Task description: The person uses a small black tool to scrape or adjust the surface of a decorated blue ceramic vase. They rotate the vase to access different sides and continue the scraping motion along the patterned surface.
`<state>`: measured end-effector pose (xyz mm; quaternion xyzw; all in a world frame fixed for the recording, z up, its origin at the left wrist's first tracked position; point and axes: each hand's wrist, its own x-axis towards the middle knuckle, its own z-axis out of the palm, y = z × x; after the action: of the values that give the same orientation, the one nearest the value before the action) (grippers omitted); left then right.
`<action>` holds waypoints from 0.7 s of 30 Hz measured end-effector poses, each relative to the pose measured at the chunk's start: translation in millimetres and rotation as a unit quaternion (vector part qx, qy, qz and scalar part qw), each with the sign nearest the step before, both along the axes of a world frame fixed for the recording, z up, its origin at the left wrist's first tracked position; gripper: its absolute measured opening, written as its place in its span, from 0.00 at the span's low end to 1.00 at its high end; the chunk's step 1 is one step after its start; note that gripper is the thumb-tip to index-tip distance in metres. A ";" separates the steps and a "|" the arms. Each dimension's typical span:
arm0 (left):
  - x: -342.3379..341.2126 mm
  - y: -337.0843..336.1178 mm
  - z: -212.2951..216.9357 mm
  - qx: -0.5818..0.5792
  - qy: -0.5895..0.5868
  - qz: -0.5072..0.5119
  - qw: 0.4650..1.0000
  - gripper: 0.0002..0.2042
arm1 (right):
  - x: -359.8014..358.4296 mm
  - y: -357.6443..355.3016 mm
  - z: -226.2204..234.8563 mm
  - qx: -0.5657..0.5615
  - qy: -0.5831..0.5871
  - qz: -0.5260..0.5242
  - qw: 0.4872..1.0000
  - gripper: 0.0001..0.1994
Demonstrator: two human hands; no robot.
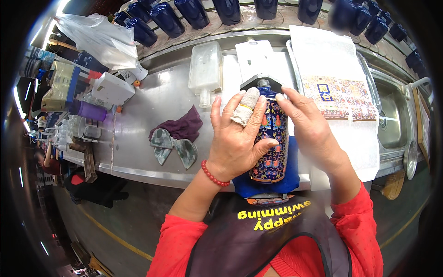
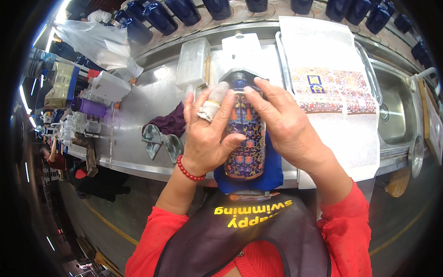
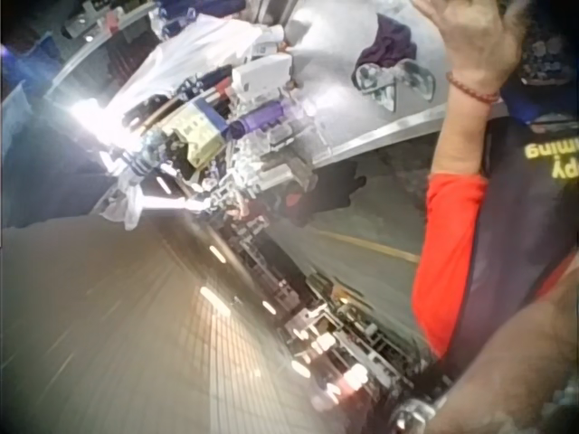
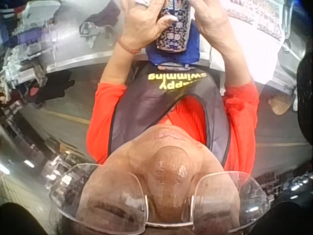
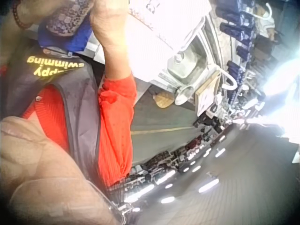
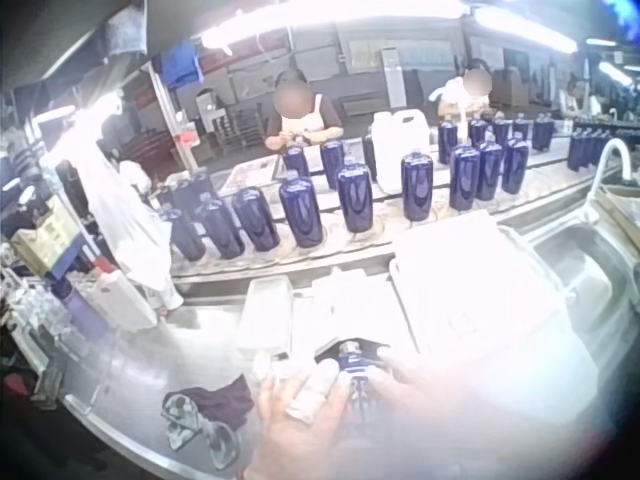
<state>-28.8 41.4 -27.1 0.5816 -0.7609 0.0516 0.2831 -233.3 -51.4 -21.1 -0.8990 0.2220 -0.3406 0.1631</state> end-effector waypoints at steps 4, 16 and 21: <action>0.4 0.0 0.0 0.004 0.003 -0.004 1.000 0.39 | 5.6 5.5 -2.1 -0.037 0.025 -0.017 0.999 0.28; 1.0 -0.4 -1.5 0.001 0.019 -0.012 1.000 0.39 | 7.2 10.5 -5.3 0.020 -0.009 -0.036 0.999 0.30; 1.0 -0.6 -1.8 0.004 0.027 -0.014 1.000 0.39 | 5.9 11.8 -6.7 0.018 0.018 -0.035 0.999 0.31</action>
<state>-27.8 40.8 -28.9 0.5732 -0.7613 0.0289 0.3016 -227.4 -39.6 -27.8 -0.8935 0.2622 -0.3258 0.1637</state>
